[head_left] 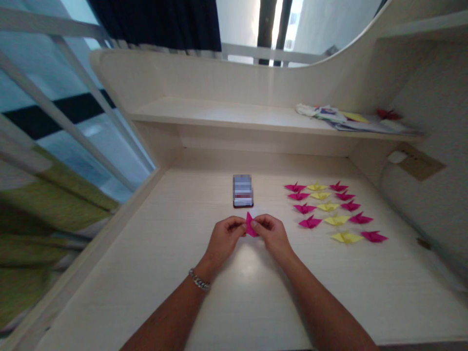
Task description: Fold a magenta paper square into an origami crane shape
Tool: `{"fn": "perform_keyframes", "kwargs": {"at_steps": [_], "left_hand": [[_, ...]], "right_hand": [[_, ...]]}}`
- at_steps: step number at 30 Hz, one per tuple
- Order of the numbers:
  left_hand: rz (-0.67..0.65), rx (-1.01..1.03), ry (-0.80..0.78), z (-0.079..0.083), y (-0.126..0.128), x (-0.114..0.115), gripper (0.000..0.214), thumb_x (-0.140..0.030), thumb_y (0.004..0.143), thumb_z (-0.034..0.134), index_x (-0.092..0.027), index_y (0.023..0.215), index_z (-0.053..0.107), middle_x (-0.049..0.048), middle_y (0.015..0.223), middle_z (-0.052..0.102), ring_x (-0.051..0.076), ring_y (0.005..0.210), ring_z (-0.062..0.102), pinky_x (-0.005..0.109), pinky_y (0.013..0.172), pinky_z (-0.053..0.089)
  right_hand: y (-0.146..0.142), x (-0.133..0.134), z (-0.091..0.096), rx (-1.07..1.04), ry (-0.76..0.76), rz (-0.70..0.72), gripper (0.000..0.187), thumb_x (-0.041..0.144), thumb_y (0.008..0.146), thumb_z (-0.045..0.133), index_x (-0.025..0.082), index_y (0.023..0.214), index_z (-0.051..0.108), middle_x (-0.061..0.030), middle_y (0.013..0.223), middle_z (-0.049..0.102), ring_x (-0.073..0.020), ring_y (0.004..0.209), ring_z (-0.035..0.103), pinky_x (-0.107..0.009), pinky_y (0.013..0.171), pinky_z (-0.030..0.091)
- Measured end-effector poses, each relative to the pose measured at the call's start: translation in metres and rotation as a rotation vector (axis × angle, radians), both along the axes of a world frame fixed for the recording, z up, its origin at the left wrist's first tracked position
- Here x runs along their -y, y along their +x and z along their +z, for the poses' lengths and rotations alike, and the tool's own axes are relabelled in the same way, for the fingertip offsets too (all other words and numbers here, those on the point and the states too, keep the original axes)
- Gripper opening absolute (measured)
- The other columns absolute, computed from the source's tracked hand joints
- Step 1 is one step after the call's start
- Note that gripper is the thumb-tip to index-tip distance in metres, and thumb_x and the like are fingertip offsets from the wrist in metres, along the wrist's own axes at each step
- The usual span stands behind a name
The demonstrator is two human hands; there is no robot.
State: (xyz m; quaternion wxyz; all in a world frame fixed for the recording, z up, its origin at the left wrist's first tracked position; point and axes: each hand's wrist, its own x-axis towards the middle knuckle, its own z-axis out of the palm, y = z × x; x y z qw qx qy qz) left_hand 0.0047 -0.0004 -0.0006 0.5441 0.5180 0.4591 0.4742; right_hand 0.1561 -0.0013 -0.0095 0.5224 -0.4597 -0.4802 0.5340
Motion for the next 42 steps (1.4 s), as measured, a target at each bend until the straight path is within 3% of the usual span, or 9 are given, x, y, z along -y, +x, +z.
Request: {"fn": "perform_keyframes", "kwargs": {"at_steps": [9,27,42], "left_hand": [[0.038,-0.033,0.097,-0.0075,0.0000,-0.0001,0.018,-0.031,0.075,0.067,-0.014,0.081,0.067,0.0053,0.075,0.067,0.016,0.069,0.061,0.028,0.068,0.049],[0.048,0.031,0.049,-0.0066,0.0033,0.0013,0.016,-0.026,0.071,0.070,-0.014,0.081,0.066,0.0047,0.077,0.067,0.015,0.070,0.061,0.027,0.067,0.050],[0.031,0.048,0.040,-0.0094,0.0076,0.0033,0.016,-0.023,0.072,0.070,-0.015,0.086,0.066,0.0051,0.082,0.068,0.015,0.073,0.063,0.026,0.069,0.051]], "right_hand": [[-0.0048,0.0023,-0.0047,0.021,0.020,0.028,0.019,0.034,0.068,0.070,0.016,0.073,0.065,-0.0020,0.066,0.064,-0.0142,0.060,0.057,-0.026,0.059,0.046],[-0.0065,-0.0013,-0.0103,-0.024,0.027,-0.005,0.016,0.028,0.069,0.069,0.016,0.079,0.067,-0.0034,0.073,0.066,-0.0152,0.065,0.059,-0.027,0.061,0.047],[-0.0059,0.0002,-0.0018,-0.040,0.005,-0.080,0.013,0.026,0.066,0.069,0.017,0.075,0.067,-0.0024,0.069,0.066,-0.0143,0.062,0.059,-0.026,0.060,0.047]]}}
